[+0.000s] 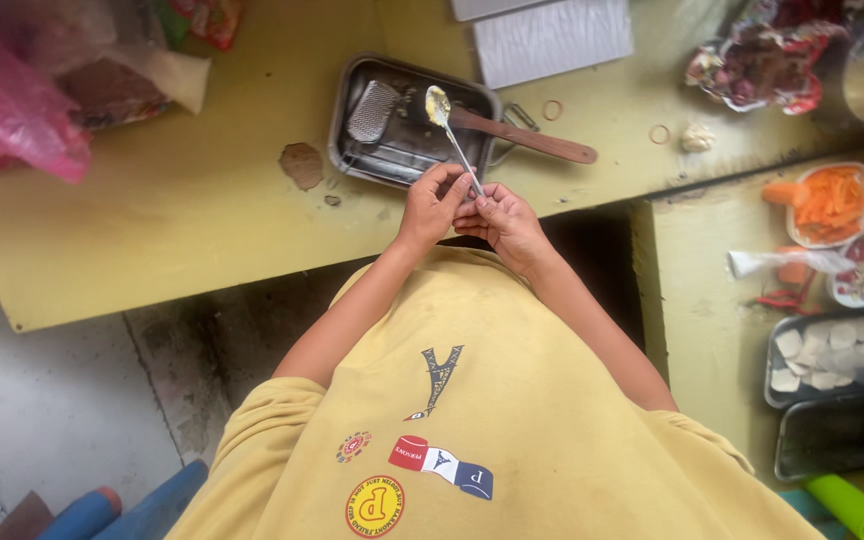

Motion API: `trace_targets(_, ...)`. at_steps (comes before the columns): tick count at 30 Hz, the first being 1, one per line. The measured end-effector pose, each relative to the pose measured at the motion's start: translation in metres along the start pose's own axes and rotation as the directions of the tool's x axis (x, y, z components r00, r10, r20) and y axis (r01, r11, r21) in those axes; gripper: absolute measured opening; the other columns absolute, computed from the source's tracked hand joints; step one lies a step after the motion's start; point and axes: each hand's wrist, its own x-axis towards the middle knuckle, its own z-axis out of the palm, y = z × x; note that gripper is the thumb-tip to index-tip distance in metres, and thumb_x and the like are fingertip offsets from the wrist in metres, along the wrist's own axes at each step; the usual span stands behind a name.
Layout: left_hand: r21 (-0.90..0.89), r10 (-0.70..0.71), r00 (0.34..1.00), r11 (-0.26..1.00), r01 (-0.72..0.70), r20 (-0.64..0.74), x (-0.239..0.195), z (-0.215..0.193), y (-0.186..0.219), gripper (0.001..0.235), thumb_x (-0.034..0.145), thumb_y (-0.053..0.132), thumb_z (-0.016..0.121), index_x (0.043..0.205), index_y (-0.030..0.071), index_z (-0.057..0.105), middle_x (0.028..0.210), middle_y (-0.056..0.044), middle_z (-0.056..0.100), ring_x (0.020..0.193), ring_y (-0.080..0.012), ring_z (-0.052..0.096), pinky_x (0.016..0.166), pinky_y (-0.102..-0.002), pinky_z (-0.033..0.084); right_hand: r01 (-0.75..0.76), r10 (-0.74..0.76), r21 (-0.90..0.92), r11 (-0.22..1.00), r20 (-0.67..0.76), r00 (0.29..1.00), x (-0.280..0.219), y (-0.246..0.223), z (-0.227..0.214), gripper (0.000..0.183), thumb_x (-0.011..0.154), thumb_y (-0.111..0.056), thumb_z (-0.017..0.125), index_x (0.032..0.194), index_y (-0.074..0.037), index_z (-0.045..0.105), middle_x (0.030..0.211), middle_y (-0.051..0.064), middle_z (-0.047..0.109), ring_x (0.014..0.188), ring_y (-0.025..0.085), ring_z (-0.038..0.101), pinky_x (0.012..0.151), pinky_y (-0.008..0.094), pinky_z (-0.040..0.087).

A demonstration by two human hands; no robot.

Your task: The person uses a wooden pestle to crush ingredients in a metal tray. They then scoop the crushed mixture with a spoon and transfer it into a small plastic bag. The person handles the bag to ensure the contents are inside.

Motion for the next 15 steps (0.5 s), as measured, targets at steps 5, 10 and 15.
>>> trace_targets(5, -0.057, -0.101, 0.979, 0.994, 0.092, -0.175, -0.01, -0.086, -0.007, 0.013, 0.104, 0.013, 0.065, 0.103, 0.0, 0.067, 0.083, -0.002, 0.067, 0.072, -0.0075, 0.06, 0.065, -0.024, 0.052, -0.123, 0.145, -0.411, 0.903, 0.023, 0.989, 0.051, 0.043, 0.069, 0.023, 0.108, -0.021, 0.056, 0.116, 0.001, 0.058, 0.103, 0.012, 0.073, 0.092, 0.019, 0.073, 0.086, 0.033, 0.061)
trace_targets(10, -0.027, -0.142, 0.927, 0.99, 0.142, -0.346, -0.014, -0.181, -0.014, 0.015, 0.105, 0.017, 0.055, 0.107, 0.003, 0.063, 0.082, -0.001, 0.068, 0.066, -0.0067, 0.064, 0.059, -0.024, 0.053, -0.048, 0.094, -0.565, 0.824, 0.054, 0.994, 0.076, 0.079, 0.125, 0.021, 0.105, -0.017, 0.057, 0.115, 0.0, 0.062, 0.101, 0.011, 0.074, 0.089, 0.014, 0.071, 0.082, 0.028, 0.06)
trace_targets(15, 0.311, -0.064, 0.86, 0.917, 0.251, -0.506, -0.006, -0.263, -0.035, 0.016, 0.106, 0.015, 0.055, 0.103, 0.003, 0.066, 0.077, -0.008, 0.068, 0.065, -0.0172, 0.064, 0.062, -0.034, 0.052, -0.108, 0.07, -0.622, 0.775, -0.085, 0.994, 0.078, 0.095, 0.143, 0.02, 0.104, -0.018, 0.06, 0.113, 0.0, 0.064, 0.097, 0.008, 0.074, 0.082, 0.011, 0.068, 0.075, 0.025, 0.057)
